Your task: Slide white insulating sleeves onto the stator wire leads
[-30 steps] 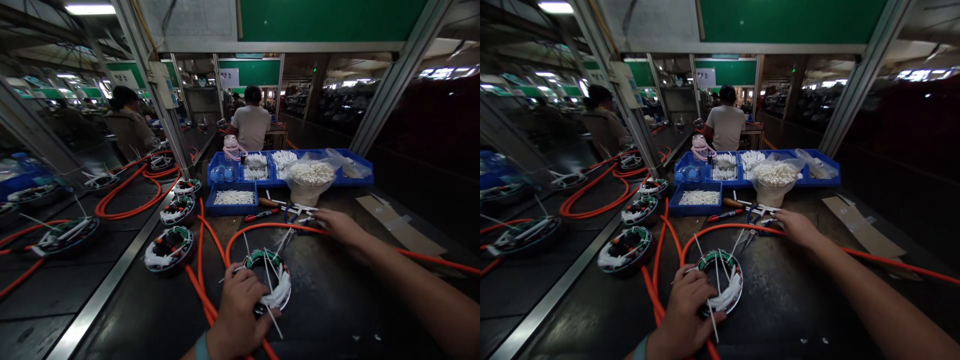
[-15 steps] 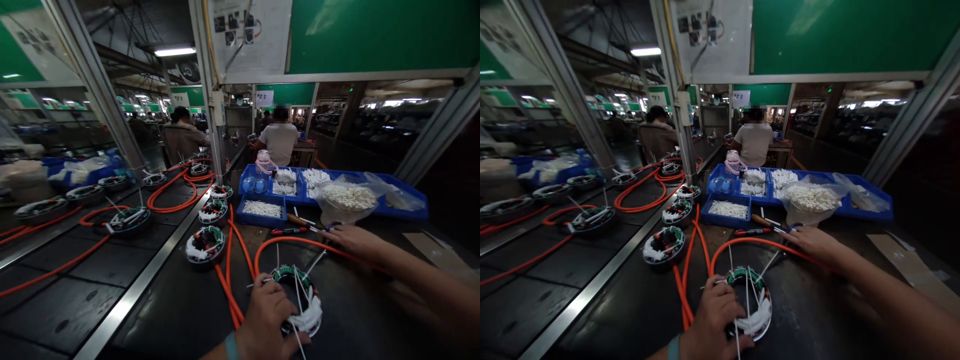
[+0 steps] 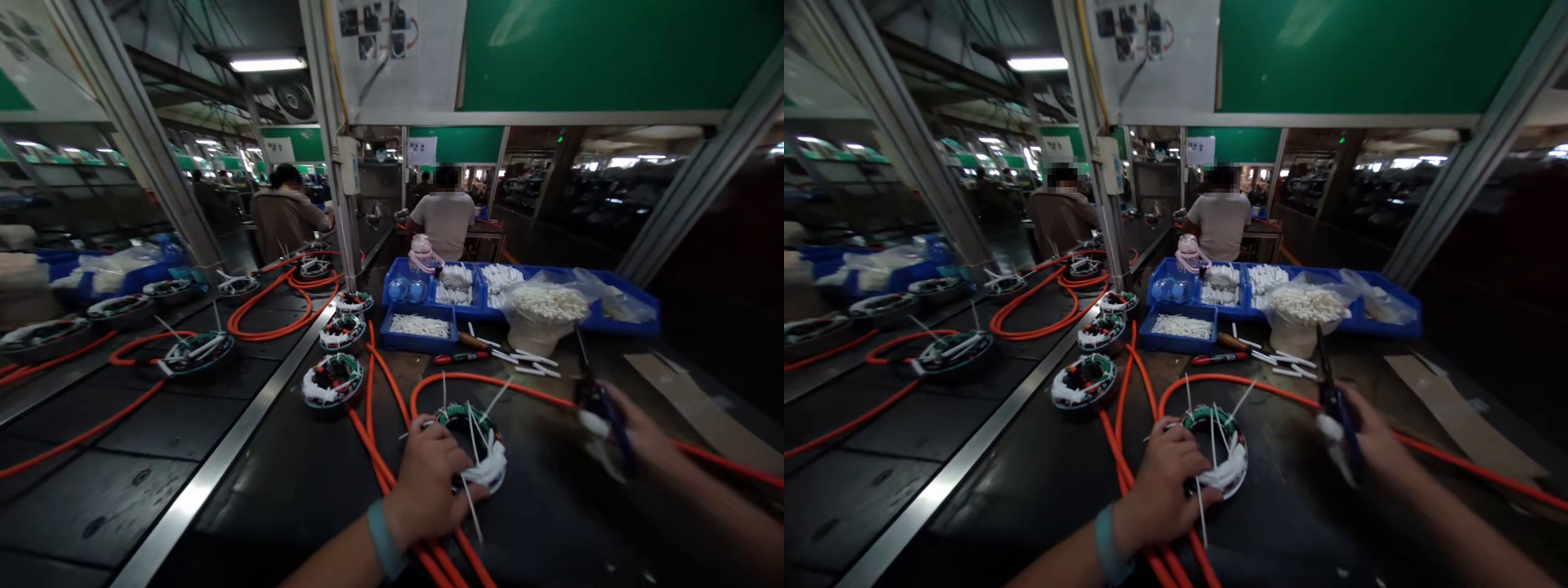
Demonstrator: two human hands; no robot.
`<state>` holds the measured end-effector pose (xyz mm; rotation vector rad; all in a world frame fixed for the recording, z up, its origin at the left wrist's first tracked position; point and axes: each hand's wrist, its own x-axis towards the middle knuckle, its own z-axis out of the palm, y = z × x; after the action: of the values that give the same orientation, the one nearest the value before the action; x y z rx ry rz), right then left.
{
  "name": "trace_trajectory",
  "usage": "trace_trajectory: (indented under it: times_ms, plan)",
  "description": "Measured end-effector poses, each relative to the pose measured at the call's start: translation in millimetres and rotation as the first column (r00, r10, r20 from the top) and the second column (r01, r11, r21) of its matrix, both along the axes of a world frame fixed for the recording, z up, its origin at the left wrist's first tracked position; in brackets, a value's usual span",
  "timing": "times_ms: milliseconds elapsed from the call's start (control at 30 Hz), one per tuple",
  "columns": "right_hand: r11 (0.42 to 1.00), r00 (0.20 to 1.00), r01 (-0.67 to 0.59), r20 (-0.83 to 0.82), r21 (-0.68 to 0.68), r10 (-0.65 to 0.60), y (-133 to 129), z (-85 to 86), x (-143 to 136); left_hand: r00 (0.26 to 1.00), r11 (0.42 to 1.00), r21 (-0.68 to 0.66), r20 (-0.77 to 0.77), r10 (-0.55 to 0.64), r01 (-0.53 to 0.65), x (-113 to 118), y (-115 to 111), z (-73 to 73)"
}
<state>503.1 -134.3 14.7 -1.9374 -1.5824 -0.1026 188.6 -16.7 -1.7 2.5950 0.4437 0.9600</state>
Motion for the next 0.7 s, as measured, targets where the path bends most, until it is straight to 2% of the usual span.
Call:
trace_trajectory:
  times_ms: [33,67,100,133,167,200,267,333,367,433,500,600,700]
  plan:
    - [0.999,0.953,-0.04,-0.302,-0.032,0.028,-4.2,-16.3,-20.7,0.999,1.0,-0.013,-0.034,-0.003,0.003,0.0,0.2,3.0]
    - [0.996,0.867,-0.075,-0.497,-0.041,0.045,-7.1,-29.7,-39.1,0.998,1.0,-0.023,-0.065,-0.008,0.006,0.0,0.5,6.1]
    - [0.999,0.788,-0.043,-0.615,-0.017,0.023,-9.4,-39.0,-54.0,0.995,1.0,-0.029,-0.094,-0.01,0.007,-0.1,0.6,9.3]
    - [1.0,0.727,-0.02,-0.687,-0.011,0.007,-11.8,-43.7,-64.5,0.992,0.999,-0.032,-0.124,-0.011,0.007,-0.3,0.6,12.7]
    - [1.0,0.707,0.002,-0.707,-0.016,-0.013,-14.7,-43.9,-70.7,0.987,0.999,-0.033,-0.157,-0.011,0.006,-0.7,0.4,16.4]
    - [0.999,0.725,0.007,-0.688,-0.042,-0.035,-18.8,-40.0,-73.4,0.981,0.999,-0.034,-0.194,-0.011,0.004,-1.3,-0.1,20.4]
    - [0.988,0.844,-0.068,-0.537,-0.141,-0.018,-30.4,-23.8,-72.5,0.962,0.999,-0.045,-0.273,-0.02,0.008,-2.2,-1.5,29.2]
    - [0.944,0.953,-0.187,-0.285,-0.272,0.107,-44.1,-3.3,-70.3,0.942,0.998,-0.055,-0.334,-0.026,0.008,-0.7,-2.9,38.2]
    - [0.912,0.97,-0.228,-0.156,-0.34,0.184,-49.9,6.5,-70.5,0.939,0.999,-0.046,-0.345,-0.008,-0.008,1.6,-3.1,42.2]
    - [0.849,0.951,-0.243,0.057,-0.47,0.303,-56.5,23.0,-73.4,0.943,0.997,-0.008,-0.324,0.074,-0.081,9.5,-2.0,48.6]
    - [0.807,0.909,-0.185,0.215,-0.56,0.358,-54.7,35.2,-77.6,0.945,0.988,-0.002,-0.293,0.147,-0.154,20.0,1.0,52.6]
    - [0.794,0.839,-0.127,0.363,-0.594,0.405,-41.2,48.0,-80.8,0.921,0.977,-0.029,-0.341,0.191,-0.213,32.4,6.3,55.5]
    - [0.792,0.777,-0.128,0.436,-0.597,0.454,-25.6,57.1,-81.3,0.875,0.959,0.095,-0.393,0.282,-0.267,36.4,8.6,56.5]
